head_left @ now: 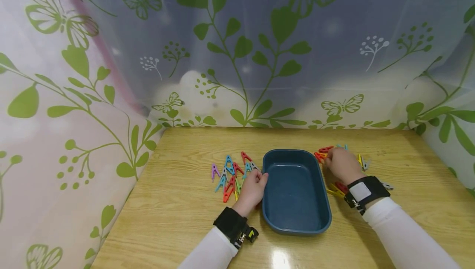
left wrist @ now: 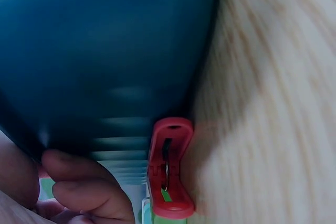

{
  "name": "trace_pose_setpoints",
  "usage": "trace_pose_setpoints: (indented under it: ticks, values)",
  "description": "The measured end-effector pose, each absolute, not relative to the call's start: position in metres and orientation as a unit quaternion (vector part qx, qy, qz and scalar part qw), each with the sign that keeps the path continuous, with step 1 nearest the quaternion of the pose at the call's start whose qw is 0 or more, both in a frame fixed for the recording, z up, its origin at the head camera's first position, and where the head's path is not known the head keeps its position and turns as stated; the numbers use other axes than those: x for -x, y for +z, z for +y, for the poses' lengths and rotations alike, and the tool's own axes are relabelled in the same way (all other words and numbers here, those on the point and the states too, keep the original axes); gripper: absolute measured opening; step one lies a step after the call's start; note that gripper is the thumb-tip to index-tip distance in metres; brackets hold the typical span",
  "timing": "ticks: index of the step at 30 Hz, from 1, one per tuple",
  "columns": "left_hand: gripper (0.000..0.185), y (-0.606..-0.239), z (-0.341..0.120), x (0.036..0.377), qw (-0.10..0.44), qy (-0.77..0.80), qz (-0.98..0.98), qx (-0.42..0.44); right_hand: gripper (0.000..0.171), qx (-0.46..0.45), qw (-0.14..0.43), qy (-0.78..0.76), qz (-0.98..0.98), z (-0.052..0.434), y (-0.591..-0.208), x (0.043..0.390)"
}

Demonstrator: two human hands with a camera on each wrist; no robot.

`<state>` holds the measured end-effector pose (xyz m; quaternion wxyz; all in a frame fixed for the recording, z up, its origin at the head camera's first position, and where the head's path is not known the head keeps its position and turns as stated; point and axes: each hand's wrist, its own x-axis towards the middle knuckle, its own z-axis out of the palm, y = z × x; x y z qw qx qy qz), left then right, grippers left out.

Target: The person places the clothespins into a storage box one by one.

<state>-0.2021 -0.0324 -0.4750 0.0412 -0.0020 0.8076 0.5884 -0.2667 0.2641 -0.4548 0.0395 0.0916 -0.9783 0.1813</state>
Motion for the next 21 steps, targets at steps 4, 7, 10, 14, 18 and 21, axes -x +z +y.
trace_pose_setpoints:
  ticks: [4,7,10,14,18,21]
  values:
    - [0.028,-0.476,-0.033,0.202,0.043,0.588,0.808,0.001,0.02,-0.07,0.059,0.191,-0.977,0.264,-0.442,0.26]
    - [0.028,-0.477,-0.033,0.203,0.043,0.587,0.809,0.001,0.018,-0.067,0.087,0.195,-0.975,0.261,-0.432,0.254]
    - [0.028,-0.477,-0.033,0.203,0.042,0.584,0.81,-0.001,0.018,-0.078,0.107,0.198,-0.971,0.255,-0.422,0.244]
    - [0.028,-0.477,-0.033,0.203,0.039,0.582,0.812,-0.002,0.013,-0.108,0.111,0.2,-0.967,0.239,-0.416,0.227]
    - [0.028,-0.477,-0.033,0.203,0.038,0.58,0.814,-0.001,0.011,-0.141,0.082,0.198,-0.967,0.218,-0.415,0.209]
    - [0.028,-0.477,-0.032,0.203,0.036,0.579,0.814,-0.003,0.01,-0.167,0.058,0.19,-0.966,0.204,-0.417,0.198]
